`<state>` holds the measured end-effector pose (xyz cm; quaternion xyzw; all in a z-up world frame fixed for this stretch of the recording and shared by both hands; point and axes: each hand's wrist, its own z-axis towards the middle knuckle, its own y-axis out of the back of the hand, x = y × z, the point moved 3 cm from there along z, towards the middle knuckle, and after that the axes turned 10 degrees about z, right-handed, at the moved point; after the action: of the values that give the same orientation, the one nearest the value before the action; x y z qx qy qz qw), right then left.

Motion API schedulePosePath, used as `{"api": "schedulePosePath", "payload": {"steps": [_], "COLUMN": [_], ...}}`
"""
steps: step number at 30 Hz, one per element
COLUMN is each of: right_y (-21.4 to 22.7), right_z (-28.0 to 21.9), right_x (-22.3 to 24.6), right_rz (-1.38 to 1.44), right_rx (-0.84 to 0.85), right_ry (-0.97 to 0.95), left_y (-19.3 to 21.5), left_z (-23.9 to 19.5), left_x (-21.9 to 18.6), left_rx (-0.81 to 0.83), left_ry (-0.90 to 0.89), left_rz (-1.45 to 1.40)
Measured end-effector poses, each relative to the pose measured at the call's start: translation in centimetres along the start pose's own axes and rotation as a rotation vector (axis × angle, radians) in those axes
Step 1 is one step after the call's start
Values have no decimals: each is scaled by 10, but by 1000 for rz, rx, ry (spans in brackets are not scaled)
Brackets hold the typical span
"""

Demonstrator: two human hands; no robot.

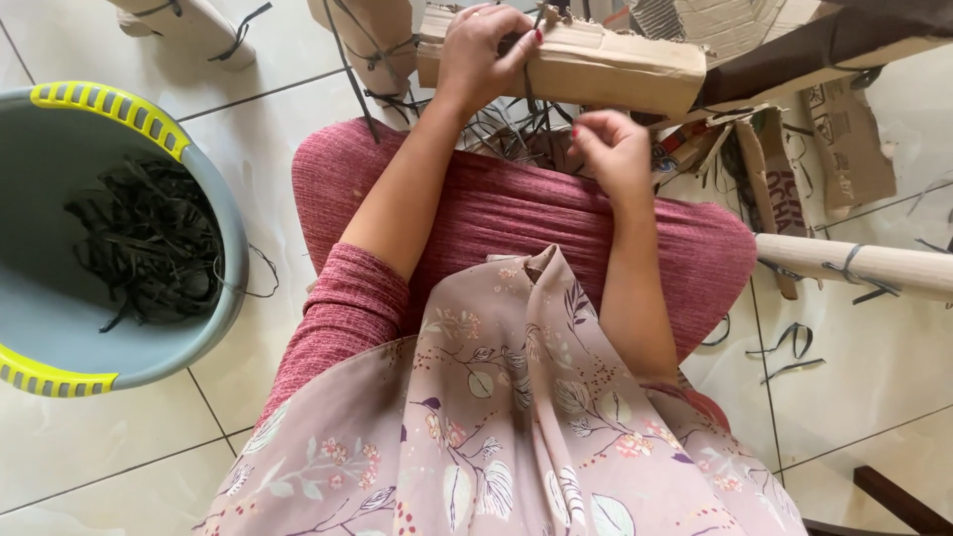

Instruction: The person sits on the floor and ties dark cords around a cardboard-wrapped wooden frame. They repeatedly wrap and knot the cords, then adjust the cardboard pieces on the frame.

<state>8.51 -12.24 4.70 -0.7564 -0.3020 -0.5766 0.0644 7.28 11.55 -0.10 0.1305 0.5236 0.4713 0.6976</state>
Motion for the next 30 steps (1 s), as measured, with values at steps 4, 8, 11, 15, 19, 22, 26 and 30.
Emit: {"api": "schedulePosePath", "payload": {"steps": [4,8,11,15,19,22,26,30], "right_y": [-9,-19,-19,-17,-30,-44,-52,-53], "right_z": [-1,1,4,16,20,27,31,22], "right_x": [-27,-10,2,-11,-19,-23,-19,-11], "right_rz": [-206,-195,-133,-342,-384,-336,-295,-225], "right_rx": [-52,-5,-43,-171,-234,-261,-344,-388], "right_ry": [-149,155,246,230,405,482,576,691], "left_y": [-2,-7,-11,-21,-34,-25,-3,-1], "left_z": [0,-2,-1,-2,-7,-7,-4,-9], "left_x": [-3,-1,2,9,24,14,-7,-15], "left_rx": [-30,-105,-168,-214,-248,-268,-219,-108], "left_ry": [-1,87,150,191,242,167,-45,-111], "left_rz": [37,93,141,211,277,267,169,191]}}
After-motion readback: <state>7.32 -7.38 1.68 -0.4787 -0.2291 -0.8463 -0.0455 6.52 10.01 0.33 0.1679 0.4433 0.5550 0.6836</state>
